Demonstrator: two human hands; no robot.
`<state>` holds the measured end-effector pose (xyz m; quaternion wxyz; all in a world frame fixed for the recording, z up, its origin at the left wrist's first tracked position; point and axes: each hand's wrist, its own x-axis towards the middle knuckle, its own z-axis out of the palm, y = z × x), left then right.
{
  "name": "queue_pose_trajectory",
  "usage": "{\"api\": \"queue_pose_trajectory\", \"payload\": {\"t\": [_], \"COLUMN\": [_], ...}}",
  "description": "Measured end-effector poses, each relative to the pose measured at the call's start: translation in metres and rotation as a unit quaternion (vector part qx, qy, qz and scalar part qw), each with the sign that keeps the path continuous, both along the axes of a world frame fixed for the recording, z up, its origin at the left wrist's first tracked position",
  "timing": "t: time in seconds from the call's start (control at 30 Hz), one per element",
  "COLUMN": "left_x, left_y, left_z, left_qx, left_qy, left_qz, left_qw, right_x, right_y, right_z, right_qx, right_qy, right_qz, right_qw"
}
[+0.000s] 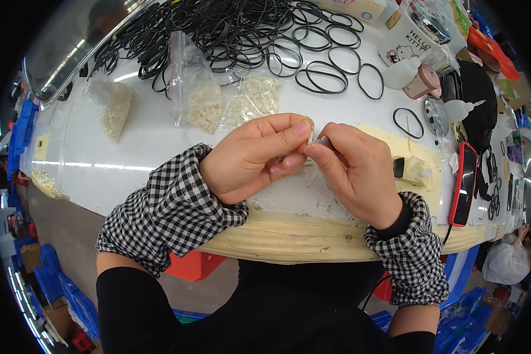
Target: Assembling small plastic and metal components at a workbench.
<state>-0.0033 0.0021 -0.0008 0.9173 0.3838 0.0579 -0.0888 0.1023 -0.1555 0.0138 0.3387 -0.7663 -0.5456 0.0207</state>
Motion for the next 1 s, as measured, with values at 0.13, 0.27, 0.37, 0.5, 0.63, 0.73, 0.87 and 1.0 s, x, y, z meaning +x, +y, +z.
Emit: {"api": "queue_pose_trajectory", "payload": {"t": [0.13, 0.27, 0.37, 0.5, 0.63, 0.73, 0.87, 1.0], "left_x": [-0.001, -0.003, 0.004, 0.003, 0.002, 0.002, 0.003, 0.002], "left_y": [0.003, 0.005, 0.002, 0.014, 0.013, 0.013, 0.010, 0.009], "left_z": [0.001, 0.004, 0.019, 0.004, 0.004, 0.003, 0.005, 0.007], "left_qx": [0.001, 0.008, 0.016, -0.047, -0.052, -0.042, 0.004, 0.045], "left_qy": [-0.004, 0.011, 0.126, 0.097, 0.091, 0.092, 0.103, 0.105], "left_qz": [-0.008, 0.069, 0.197, 0.224, 0.221, 0.218, 0.218, 0.194], "left_qw": [1.000, 0.998, 0.972, 0.969, 0.970, 0.971, 0.971, 0.974], "right_x": [0.001, 0.004, 0.007, 0.001, -0.004, -0.004, -0.003, -0.001], "right_y": [0.001, 0.002, 0.001, 0.001, 0.004, 0.004, 0.003, 0.005], "right_z": [0.000, 0.003, -0.007, -0.011, -0.012, -0.013, -0.015, -0.013], "right_qx": [0.024, 0.024, 0.037, -0.015, -0.033, -0.043, -0.051, -0.005], "right_qy": [0.013, 0.024, 0.024, 0.011, 0.002, 0.020, 0.034, 0.021], "right_qz": [0.001, -0.020, -0.012, 0.029, 0.025, 0.014, 0.012, 0.002], "right_qw": [1.000, 0.999, 0.999, 0.999, 0.999, 0.999, 0.998, 1.000]}}
